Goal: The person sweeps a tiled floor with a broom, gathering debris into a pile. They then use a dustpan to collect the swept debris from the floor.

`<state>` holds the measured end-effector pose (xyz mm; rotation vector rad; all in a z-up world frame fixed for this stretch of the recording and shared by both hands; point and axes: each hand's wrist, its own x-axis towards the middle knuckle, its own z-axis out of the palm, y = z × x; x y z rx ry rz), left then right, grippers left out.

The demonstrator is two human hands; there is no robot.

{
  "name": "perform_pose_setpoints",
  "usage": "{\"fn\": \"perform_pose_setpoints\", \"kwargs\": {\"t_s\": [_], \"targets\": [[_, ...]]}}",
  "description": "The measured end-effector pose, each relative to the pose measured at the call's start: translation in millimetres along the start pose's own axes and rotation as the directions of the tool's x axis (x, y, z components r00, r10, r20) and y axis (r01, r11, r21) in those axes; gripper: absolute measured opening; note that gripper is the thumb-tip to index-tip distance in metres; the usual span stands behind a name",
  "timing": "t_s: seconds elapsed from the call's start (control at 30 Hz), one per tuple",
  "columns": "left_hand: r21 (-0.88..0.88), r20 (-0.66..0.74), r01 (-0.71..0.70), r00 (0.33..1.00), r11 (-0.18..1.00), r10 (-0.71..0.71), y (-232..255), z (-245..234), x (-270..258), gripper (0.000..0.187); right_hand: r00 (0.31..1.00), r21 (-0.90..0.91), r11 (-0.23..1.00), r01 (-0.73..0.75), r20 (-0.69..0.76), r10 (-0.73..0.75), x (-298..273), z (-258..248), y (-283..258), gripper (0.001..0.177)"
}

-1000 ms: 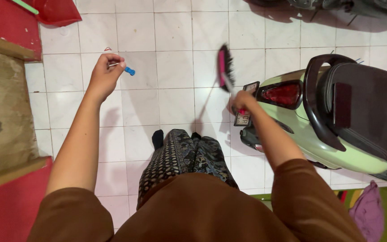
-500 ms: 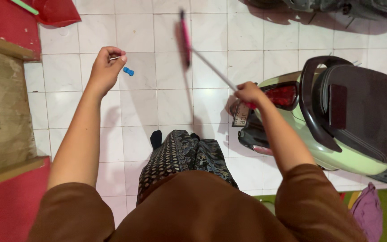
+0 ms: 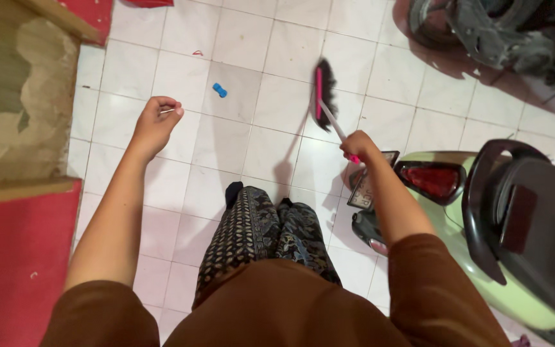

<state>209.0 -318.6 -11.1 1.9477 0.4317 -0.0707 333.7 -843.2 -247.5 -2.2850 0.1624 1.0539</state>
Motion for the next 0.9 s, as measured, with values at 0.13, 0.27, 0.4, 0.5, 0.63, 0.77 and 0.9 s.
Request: {"fn": "perform_pose_setpoints", "kwargs": {"t_s": [0.13,0.27,0.4,0.5,0.63,0.77,0.9], "targets": [[0.012,-0.040,0.018,0.999,1.000,-0.018,5.1,-17.0,-7.4,0.036,0.999,0.653,0.757,0.019,0.023,-0.045,-6.3,-14.2,-36.1,0.009],[0.008,-0.053,0.015,0.998,1.000,-0.014,8.5,-29.8,-7.7,0.035,0.998,0.707,0.706,0.051,-0.014,-0.058,-40.4,-47.6,-67.2,0.012],[-0.081,-0.038,-0.034,0.999,0.996,0.031,-4.5,-40.2,11.8,0.035,0.998,0.579,0.814,0.057,-0.035,-0.045,-81.5,-66.7,-70.2,0.014],[-0.054,-0.024,-0.036,0.999,0.998,0.035,-15.1,-42.4,30.8,0.034,0.995,0.312,0.945,-0.097,0.039,0.089,-99.4,-72.7,-48.4,0.016],[-0.049,0.021,-0.026,0.999,0.998,0.027,-21.4,-45.2,62.9,0.033,0.997,-0.016,0.997,-0.071,0.039,0.071,-95.1,-59.2,2.4,0.015],[-0.005,0.059,-0.003,0.998,1.000,0.003,-17.9,-60.3,93.9,0.034,0.794,-0.635,0.478,0.607,0.457,-0.401,-67.1,-36.0,7.2,0.013],[-0.034,0.065,0.027,0.998,0.999,-0.025,-28.9,-89.9,114.2,0.035,0.961,0.126,0.980,-0.152,0.250,0.117,-60.4,13.8,-41.1,0.020]]}}
